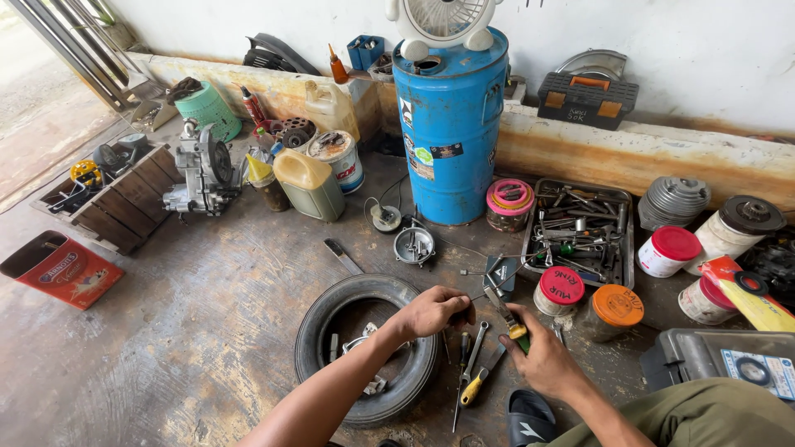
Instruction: Repairing and adjusting a motorcycle cable using pliers while working on a wheel assembly on the floor.
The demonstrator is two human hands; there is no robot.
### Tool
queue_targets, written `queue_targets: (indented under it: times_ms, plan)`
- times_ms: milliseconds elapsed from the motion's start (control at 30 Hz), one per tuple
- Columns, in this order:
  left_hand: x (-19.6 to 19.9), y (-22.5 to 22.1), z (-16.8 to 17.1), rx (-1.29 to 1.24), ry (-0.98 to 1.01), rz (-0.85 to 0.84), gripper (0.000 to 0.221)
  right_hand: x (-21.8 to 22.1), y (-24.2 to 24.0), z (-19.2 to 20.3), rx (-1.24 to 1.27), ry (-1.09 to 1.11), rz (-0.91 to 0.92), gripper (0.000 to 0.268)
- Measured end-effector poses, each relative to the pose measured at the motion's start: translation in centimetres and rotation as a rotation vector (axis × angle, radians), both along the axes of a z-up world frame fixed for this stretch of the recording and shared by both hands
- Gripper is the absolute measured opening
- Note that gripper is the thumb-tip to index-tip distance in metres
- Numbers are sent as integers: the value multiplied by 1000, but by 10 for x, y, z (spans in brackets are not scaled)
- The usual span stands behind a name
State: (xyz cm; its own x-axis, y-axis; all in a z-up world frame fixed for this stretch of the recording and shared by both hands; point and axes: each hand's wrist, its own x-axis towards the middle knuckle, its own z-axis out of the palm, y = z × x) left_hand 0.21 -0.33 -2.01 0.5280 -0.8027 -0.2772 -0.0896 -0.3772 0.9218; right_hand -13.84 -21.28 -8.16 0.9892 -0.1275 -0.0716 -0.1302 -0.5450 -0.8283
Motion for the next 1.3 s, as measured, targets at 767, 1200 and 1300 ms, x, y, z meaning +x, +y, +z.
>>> queue_targets:
  times_ms: [767,1200,1300]
  plan:
    - [-17,-12,-11,130,-148,186,41,10,0,-34,-546,-303,-98,72]
    - [-12,6,17,12,-349,86,37,-4,-4,6,169,222,100,73]
    - [-11,7,15,5,-358,66,40,-3,-7,-1,226,198,84,60]
